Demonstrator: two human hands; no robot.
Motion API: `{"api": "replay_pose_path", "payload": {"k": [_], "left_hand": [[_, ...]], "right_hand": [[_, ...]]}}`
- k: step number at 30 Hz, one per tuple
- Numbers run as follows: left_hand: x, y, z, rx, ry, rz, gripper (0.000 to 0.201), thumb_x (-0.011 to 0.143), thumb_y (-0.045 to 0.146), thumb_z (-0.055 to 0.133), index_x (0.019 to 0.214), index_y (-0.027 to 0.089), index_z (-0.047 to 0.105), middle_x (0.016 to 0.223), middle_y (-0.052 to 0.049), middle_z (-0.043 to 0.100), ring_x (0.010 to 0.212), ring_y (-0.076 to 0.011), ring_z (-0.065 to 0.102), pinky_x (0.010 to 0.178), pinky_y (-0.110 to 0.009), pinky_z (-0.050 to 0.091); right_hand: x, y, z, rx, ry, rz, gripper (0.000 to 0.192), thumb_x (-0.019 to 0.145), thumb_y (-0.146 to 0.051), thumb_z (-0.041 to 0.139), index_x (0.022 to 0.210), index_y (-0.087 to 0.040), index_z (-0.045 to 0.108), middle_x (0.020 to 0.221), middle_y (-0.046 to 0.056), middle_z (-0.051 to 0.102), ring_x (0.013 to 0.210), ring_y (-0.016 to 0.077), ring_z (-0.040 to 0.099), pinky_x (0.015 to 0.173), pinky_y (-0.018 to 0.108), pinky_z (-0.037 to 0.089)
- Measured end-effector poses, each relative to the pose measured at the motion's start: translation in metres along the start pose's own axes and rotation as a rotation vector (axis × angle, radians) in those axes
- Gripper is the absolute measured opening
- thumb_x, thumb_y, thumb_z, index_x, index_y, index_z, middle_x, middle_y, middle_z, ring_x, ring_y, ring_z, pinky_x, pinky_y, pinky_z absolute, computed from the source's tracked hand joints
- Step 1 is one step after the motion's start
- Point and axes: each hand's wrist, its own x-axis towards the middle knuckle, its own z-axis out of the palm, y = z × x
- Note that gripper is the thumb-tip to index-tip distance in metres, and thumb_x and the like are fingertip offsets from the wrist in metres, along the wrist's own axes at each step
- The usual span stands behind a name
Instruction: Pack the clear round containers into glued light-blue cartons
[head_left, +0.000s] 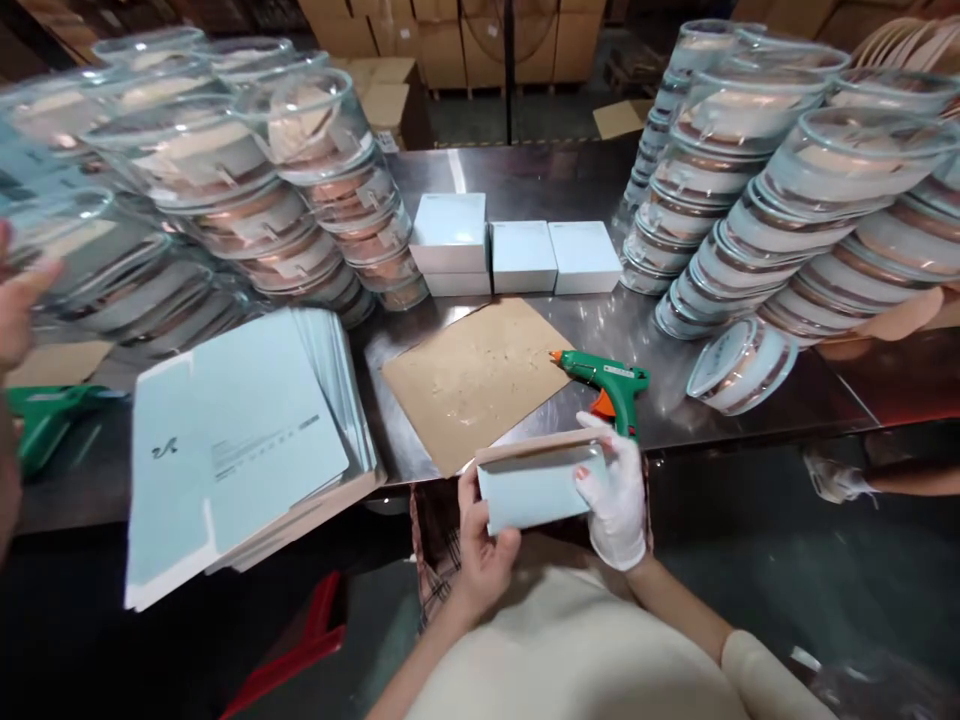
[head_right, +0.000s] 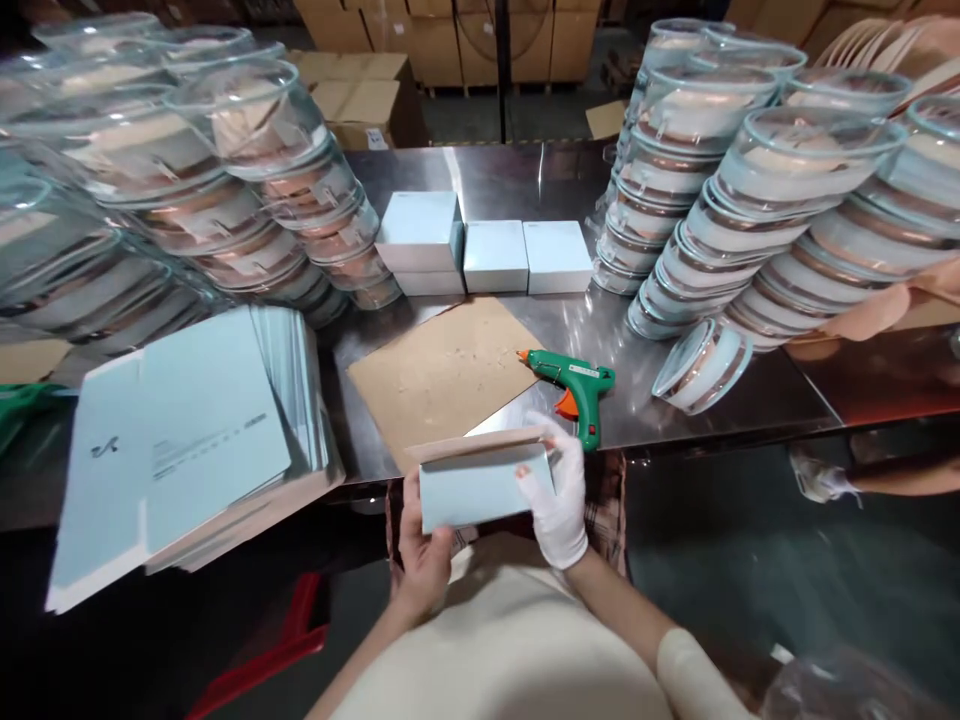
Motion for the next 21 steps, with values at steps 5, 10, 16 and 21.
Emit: {"api": "replay_pose_path", "payload": {"k": [5,10,16,21], "left_hand": [[0.015,0.003,-0.023,0.039,-0.068,0.16,0.053,0.096,0.06,0.069,0.137,0.029,0.058,0.142,-0.015,0.057,0.128,-0.029,0.062,0.101,-0.044,0.056],[0.029,-0.01,-0.059,0.113,-0.047,0.129,0.034,0.096,0.055,0.068,0.112,0.025,0.074,0.115,-0.01,0.068,0.112,-0.0285,0.068,0.093,-0.04,0.058],[0.029,-0.017,-0.06,0.102,0.002,0.044,0.037,0.096,0.057,0.067,0.112,0.024,0.071,0.119,-0.01,0.069,0.12,-0.0292,0.066,0.1,-0.042,0.054],[0.038,-0.017,-0.046,-0.002,0.095,0.094,0.035,0.098,0.055,0.068,0.112,0.024,0.071,0.114,-0.009,0.07,0.11,-0.0254,0.068,0.094,-0.037,0.056]], "right_hand": [[0.003,-0.007,-0.004,0.074,-0.032,-0.038,0.06,0.088,-0.041,0.072,0.134,-0.03,0.035,0.151,0.017,0.058,0.127,0.0254,0.067,0.108,0.044,0.054],[0.046,-0.004,-0.055,-0.418,-0.098,0.058,0.044,0.101,-0.054,0.052,0.129,-0.021,0.06,0.135,0.016,0.068,0.113,0.0272,0.071,0.105,0.045,0.054],[0.131,0.004,-0.08,-1.149,-0.233,0.342,0.043,0.082,-0.054,0.077,0.1,-0.016,0.071,0.101,0.017,0.077,0.097,0.0329,0.074,0.084,0.039,0.054],[0.139,0.008,-0.081,-0.446,-0.18,0.543,0.032,0.071,-0.046,0.08,0.07,-0.019,0.063,0.064,0.004,0.067,0.061,0.0193,0.063,0.057,0.03,0.048]]}}
